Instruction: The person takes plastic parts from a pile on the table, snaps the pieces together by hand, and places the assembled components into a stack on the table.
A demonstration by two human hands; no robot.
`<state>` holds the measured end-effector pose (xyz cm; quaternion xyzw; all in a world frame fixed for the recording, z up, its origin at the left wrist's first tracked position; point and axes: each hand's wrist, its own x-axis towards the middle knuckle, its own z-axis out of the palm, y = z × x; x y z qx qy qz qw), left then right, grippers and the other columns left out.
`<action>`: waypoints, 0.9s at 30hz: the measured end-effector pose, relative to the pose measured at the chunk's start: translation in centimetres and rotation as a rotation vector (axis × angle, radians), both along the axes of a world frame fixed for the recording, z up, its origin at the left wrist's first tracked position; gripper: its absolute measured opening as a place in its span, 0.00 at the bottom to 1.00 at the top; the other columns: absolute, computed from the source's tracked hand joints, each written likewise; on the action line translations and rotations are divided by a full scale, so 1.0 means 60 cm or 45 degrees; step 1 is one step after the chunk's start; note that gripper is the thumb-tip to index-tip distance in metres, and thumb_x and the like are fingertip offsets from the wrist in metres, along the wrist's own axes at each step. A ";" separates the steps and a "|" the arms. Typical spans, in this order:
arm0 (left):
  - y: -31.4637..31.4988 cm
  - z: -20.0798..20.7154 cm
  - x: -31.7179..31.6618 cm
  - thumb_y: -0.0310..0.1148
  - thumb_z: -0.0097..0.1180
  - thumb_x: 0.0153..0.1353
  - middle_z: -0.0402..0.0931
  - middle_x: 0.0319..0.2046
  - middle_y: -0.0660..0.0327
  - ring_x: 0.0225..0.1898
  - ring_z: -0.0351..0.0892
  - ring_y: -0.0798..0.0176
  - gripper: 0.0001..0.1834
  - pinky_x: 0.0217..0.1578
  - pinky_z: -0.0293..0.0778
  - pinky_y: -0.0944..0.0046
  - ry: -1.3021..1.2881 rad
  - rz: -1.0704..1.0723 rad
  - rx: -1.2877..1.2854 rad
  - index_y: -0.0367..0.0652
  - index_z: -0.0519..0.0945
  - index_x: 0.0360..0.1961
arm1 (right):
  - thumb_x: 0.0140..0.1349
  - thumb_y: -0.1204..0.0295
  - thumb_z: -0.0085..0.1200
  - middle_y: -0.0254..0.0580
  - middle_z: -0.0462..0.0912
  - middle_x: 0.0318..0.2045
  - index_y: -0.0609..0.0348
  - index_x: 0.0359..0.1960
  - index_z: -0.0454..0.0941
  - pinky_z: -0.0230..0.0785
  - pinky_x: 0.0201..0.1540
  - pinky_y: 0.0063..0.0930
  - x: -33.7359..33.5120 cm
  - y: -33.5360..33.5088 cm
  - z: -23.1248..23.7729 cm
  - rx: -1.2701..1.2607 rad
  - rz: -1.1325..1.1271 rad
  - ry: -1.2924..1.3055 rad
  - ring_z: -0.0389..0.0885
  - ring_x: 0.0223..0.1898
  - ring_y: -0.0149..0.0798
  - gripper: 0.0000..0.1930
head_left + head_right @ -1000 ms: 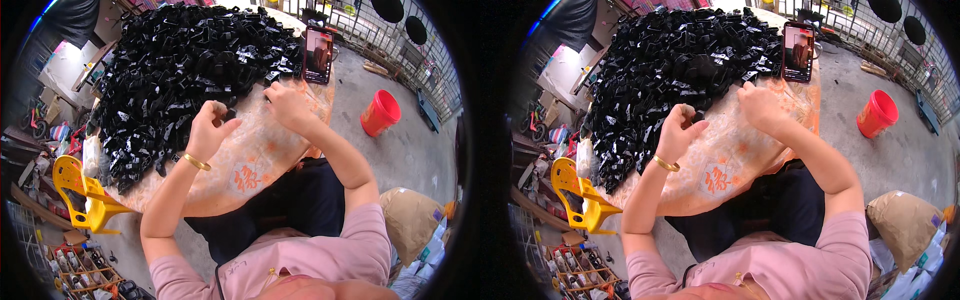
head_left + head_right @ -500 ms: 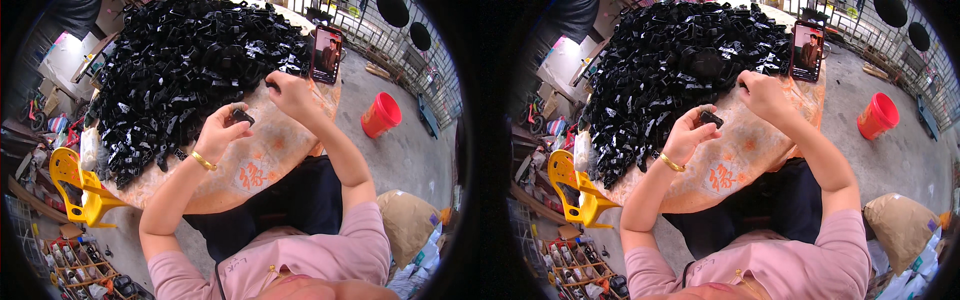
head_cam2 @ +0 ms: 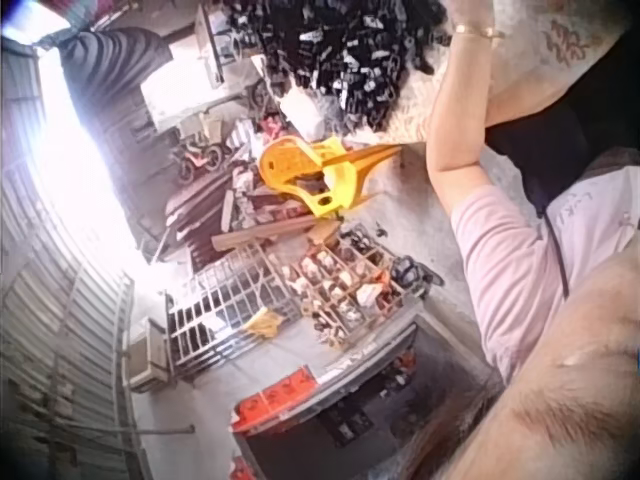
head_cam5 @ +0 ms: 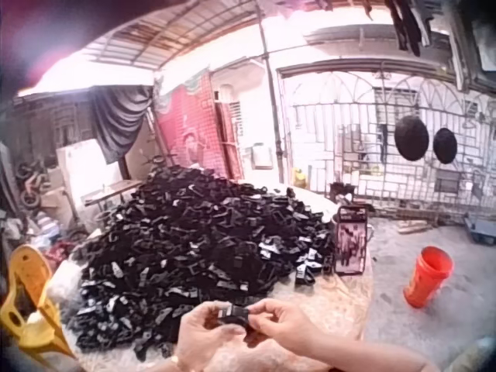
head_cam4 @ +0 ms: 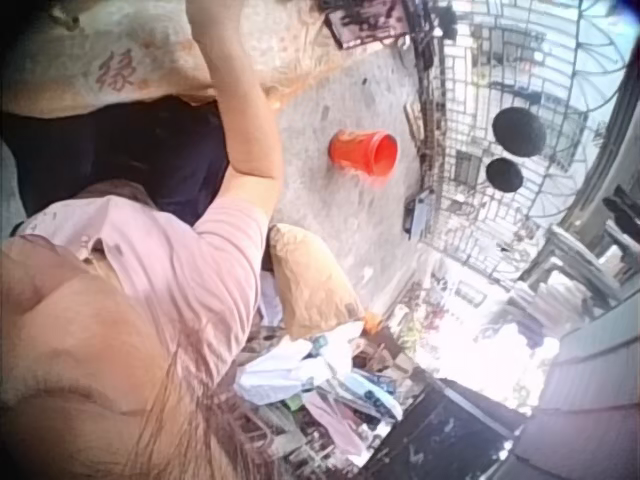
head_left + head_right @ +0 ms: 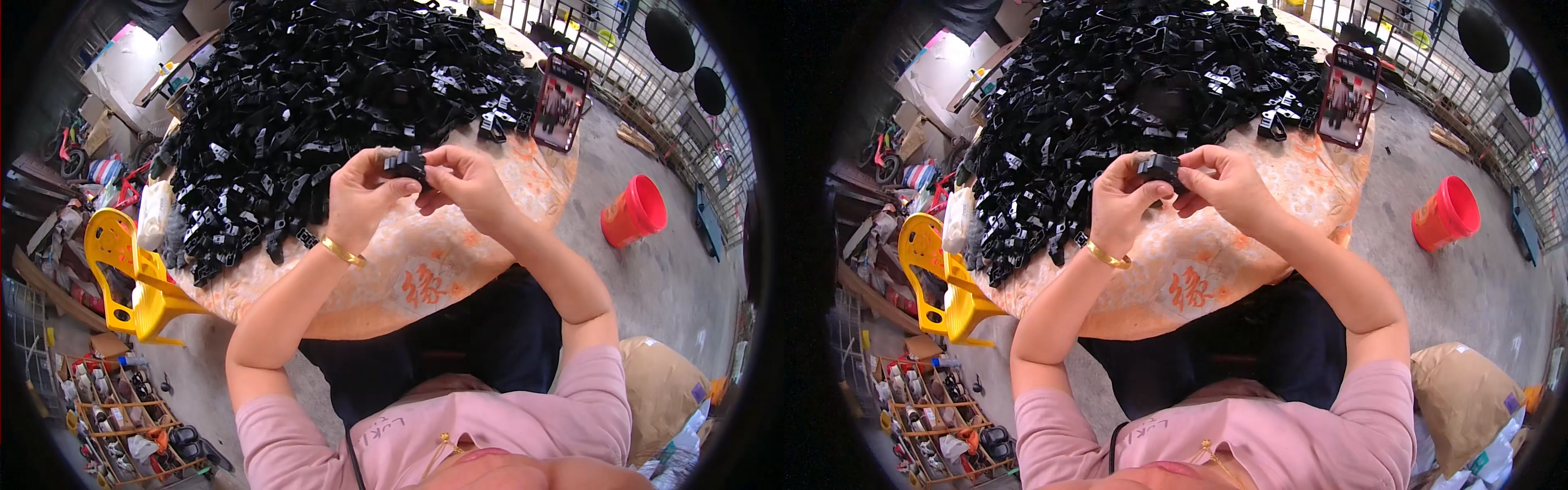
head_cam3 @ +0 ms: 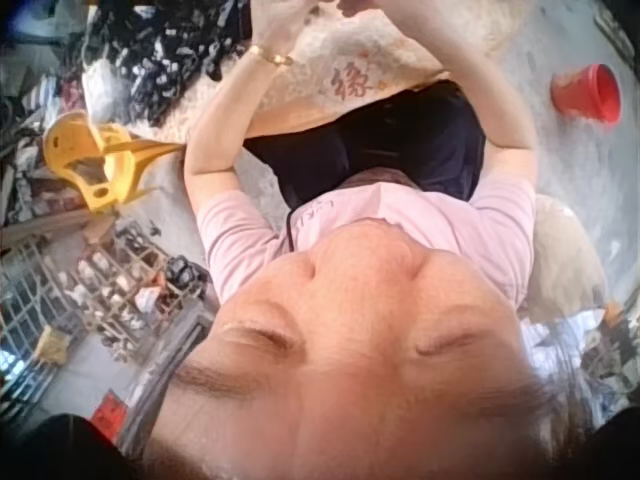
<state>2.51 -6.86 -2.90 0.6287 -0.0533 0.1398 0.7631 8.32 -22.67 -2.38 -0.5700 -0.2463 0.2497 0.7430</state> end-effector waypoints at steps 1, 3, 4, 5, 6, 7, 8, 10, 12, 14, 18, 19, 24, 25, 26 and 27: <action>0.000 0.001 0.000 0.17 0.60 0.47 0.77 0.29 0.63 0.26 0.76 0.72 0.16 0.26 0.74 0.74 0.003 -0.013 0.001 0.36 0.74 0.39 | 0.62 0.75 0.46 0.45 0.79 0.30 0.70 0.39 0.72 0.77 0.30 0.24 -0.001 0.000 -0.003 -0.010 -0.015 0.030 0.81 0.28 0.34 0.09; 0.002 0.005 0.001 0.18 0.60 0.48 0.77 0.32 0.62 0.26 0.75 0.74 0.21 0.26 0.73 0.76 0.087 0.059 0.291 0.34 0.73 0.46 | 0.59 0.77 0.48 0.42 0.78 0.29 0.68 0.34 0.73 0.75 0.27 0.22 -0.003 0.003 -0.004 -0.006 -0.068 0.037 0.80 0.25 0.32 0.06; -0.003 0.017 -0.006 0.19 0.61 0.48 0.78 0.34 0.62 0.29 0.74 0.77 0.25 0.28 0.71 0.78 0.174 0.071 0.400 0.34 0.71 0.50 | 0.57 0.78 0.49 0.42 0.77 0.28 0.68 0.33 0.74 0.73 0.26 0.24 -0.001 0.005 -0.011 -0.098 -0.226 -0.364 0.79 0.24 0.33 0.05; -0.009 0.014 -0.007 0.19 0.61 0.48 0.78 0.34 0.62 0.29 0.74 0.77 0.25 0.28 0.71 0.78 0.174 0.056 0.402 0.34 0.71 0.50 | 0.55 0.80 0.51 0.41 0.76 0.28 0.67 0.32 0.75 0.72 0.25 0.25 0.002 0.006 -0.017 -0.194 -0.382 -0.764 0.78 0.23 0.35 0.04; -0.018 0.010 -0.009 0.20 0.60 0.49 0.77 0.35 0.62 0.30 0.74 0.77 0.25 0.29 0.71 0.79 0.107 0.089 0.307 0.34 0.71 0.50 | 0.51 0.82 0.52 0.43 0.73 0.28 0.65 0.30 0.76 0.69 0.24 0.28 0.006 0.006 -0.019 -0.236 -0.558 -1.254 0.77 0.24 0.41 0.04; -0.023 0.006 -0.008 0.21 0.60 0.49 0.77 0.36 0.63 0.32 0.73 0.78 0.24 0.30 0.70 0.79 0.042 0.122 0.210 0.34 0.72 0.50 | 0.51 0.82 0.52 0.43 0.73 0.28 0.65 0.30 0.76 0.69 0.24 0.28 0.004 0.008 -0.019 -0.242 -0.564 -1.252 0.77 0.24 0.41 0.04; -0.022 0.003 -0.006 0.22 0.58 0.52 0.77 0.39 0.62 0.34 0.74 0.77 0.25 0.30 0.70 0.79 0.079 0.135 0.187 0.35 0.69 0.53 | 0.51 0.81 0.53 0.45 0.73 0.30 0.65 0.31 0.76 0.69 0.26 0.28 0.002 0.013 -0.019 -0.219 -0.569 -1.294 0.76 0.25 0.43 0.05; -0.011 0.001 -0.004 0.22 0.57 0.53 0.76 0.40 0.61 0.35 0.75 0.76 0.25 0.30 0.70 0.78 0.082 0.079 0.089 0.36 0.68 0.54 | 0.52 0.77 0.55 0.44 0.75 0.33 0.65 0.38 0.76 0.70 0.31 0.26 0.007 0.015 -0.025 -0.165 -0.523 -1.341 0.78 0.28 0.41 0.10; -0.006 0.006 -0.002 0.22 0.53 0.56 0.76 0.42 0.59 0.38 0.76 0.73 0.25 0.31 0.72 0.77 0.070 -0.024 -0.045 0.37 0.64 0.57 | 0.53 0.75 0.56 0.44 0.76 0.35 0.65 0.42 0.74 0.71 0.33 0.25 0.015 0.010 -0.015 -0.124 -0.389 -1.078 0.78 0.30 0.37 0.14; 0.003 0.008 -0.001 0.22 0.52 0.56 0.76 0.42 0.59 0.38 0.76 0.72 0.25 0.31 0.72 0.76 0.085 -0.064 -0.055 0.37 0.64 0.56 | 0.56 0.69 0.57 0.44 0.78 0.40 0.67 0.52 0.67 0.71 0.39 0.23 0.035 0.003 -0.018 -0.088 -0.062 -0.565 0.77 0.36 0.30 0.24; 0.006 0.025 -0.002 0.19 0.50 0.56 0.76 0.42 0.58 0.39 0.75 0.72 0.25 0.34 0.72 0.75 0.101 -0.161 0.046 0.37 0.64 0.56 | 0.56 0.65 0.57 0.41 0.80 0.36 0.64 0.45 0.74 0.71 0.41 0.23 0.047 -0.014 -0.015 -0.059 0.113 -0.419 0.77 0.37 0.29 0.18; 0.005 0.030 -0.001 0.19 0.49 0.55 0.76 0.42 0.58 0.39 0.75 0.72 0.25 0.34 0.72 0.75 0.093 -0.223 0.108 0.36 0.64 0.56 | 0.57 0.63 0.55 0.39 0.81 0.35 0.62 0.44 0.76 0.71 0.40 0.24 0.056 -0.023 -0.008 -0.132 0.110 -0.445 0.77 0.37 0.28 0.17; -0.025 -0.008 -0.024 0.22 0.50 0.55 0.73 0.34 0.63 0.33 0.72 0.73 0.18 0.32 0.69 0.74 0.076 -0.434 0.770 0.37 0.70 0.49 | 0.57 0.62 0.53 0.44 0.80 0.35 0.59 0.41 0.77 0.70 0.40 0.28 0.097 -0.059 -0.003 -0.773 -0.565 -1.062 0.78 0.38 0.39 0.16; -0.032 0.000 -0.026 0.23 0.51 0.55 0.72 0.32 0.63 0.32 0.70 0.74 0.16 0.31 0.68 0.74 0.035 -0.397 1.066 0.37 0.72 0.47 | 0.55 0.67 0.53 0.46 0.78 0.38 0.61 0.42 0.75 0.69 0.43 0.29 0.105 -0.069 -0.016 -0.980 -0.674 -1.346 0.76 0.41 0.42 0.15; -0.038 0.014 -0.027 0.28 0.55 0.53 0.72 0.31 0.59 0.34 0.69 0.69 0.14 0.34 0.67 0.69 0.139 -0.461 1.086 0.37 0.74 0.42 | 0.53 0.71 0.53 0.48 0.76 0.41 0.63 0.44 0.74 0.68 0.46 0.31 0.111 -0.076 -0.028 -1.186 -0.782 -1.630 0.73 0.44 0.46 0.16; -0.034 0.009 -0.025 0.28 0.55 0.53 0.72 0.31 0.59 0.34 0.69 0.69 0.14 0.34 0.67 0.69 0.139 -0.457 1.087 0.37 0.74 0.42 | 0.53 0.71 0.53 0.48 0.76 0.41 0.63 0.44 0.74 0.68 0.46 0.31 0.115 -0.073 -0.039 -1.183 -0.781 -1.632 0.73 0.44 0.46 0.16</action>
